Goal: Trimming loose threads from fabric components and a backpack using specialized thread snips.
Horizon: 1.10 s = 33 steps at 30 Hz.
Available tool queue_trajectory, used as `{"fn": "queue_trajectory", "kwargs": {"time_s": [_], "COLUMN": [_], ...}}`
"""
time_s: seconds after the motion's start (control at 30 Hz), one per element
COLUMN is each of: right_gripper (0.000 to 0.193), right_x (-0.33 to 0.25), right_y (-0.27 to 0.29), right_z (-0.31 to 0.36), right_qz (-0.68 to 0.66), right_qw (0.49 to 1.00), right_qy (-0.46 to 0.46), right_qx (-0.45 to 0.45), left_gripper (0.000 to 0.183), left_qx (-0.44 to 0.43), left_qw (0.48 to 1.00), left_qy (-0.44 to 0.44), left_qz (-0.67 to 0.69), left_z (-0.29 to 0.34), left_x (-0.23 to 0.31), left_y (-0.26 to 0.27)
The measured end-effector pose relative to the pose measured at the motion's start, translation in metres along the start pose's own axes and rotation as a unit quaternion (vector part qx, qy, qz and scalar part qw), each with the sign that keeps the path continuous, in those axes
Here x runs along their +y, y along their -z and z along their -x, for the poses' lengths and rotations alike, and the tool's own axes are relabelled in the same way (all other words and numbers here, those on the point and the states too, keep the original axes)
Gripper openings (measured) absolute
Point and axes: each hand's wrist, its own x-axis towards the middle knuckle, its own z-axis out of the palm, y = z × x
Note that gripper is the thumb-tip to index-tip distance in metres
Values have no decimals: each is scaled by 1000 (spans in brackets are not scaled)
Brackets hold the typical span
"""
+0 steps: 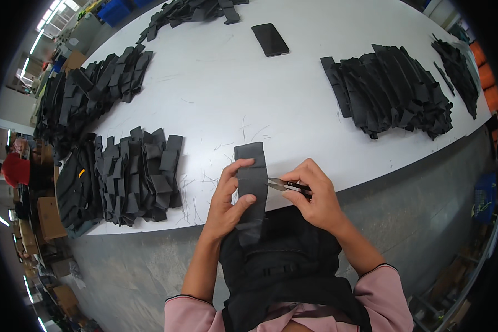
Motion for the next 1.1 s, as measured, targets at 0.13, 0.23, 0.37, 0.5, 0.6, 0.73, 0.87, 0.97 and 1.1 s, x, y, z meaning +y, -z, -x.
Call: {"fn": "queue_trajectory", "kwargs": {"time_s": [0.13, 0.23, 0.37, 0.5, 0.6, 0.73, 0.87, 0.97, 1.1], "right_gripper": [17, 15, 15, 13, 13, 16, 32, 40, 28], "right_x": [-5, 0, -2, 2, 9, 21, -8, -21, 8], "right_y": [3, -4, -7, -12, -15, -22, -15, -30, -43], "right_z": [-11, -16, -16, -8, -8, -8, 19, 28, 18], "right_qz": [21, -11, 23, 25, -40, -136, -32, 80, 124], "right_qw": [999, 999, 998, 999, 999, 987, 999, 990, 985], "right_qy": [35, 33, 35, 38, 7, -82, 22, 97, 122], "right_qx": [-31, -37, -42, 4, 19, -10, -32, -70, 7], "left_gripper": [23, 22, 22, 21, 18, 20, 28, 29, 28], "left_qx": [-30, -39, -34, -29, -3, 134, 235, 229, 177], "left_qw": [999, 999, 999, 1000, 1000, 978, 935, 928, 939], "left_qy": [-15, -10, -7, 11, -2, 158, 257, 276, 264], "left_qz": [-17, -15, -8, 2, -16, 35, 63, 104, 131], "left_z": [-2, -3, 1, 2, 0, -9, -22, -27, -27], "left_x": [1, 3, -1, -3, -6, -14, -16, -25, -37], "left_y": [0, -2, -2, -4, -6, -9, -9, -13, -15]}}
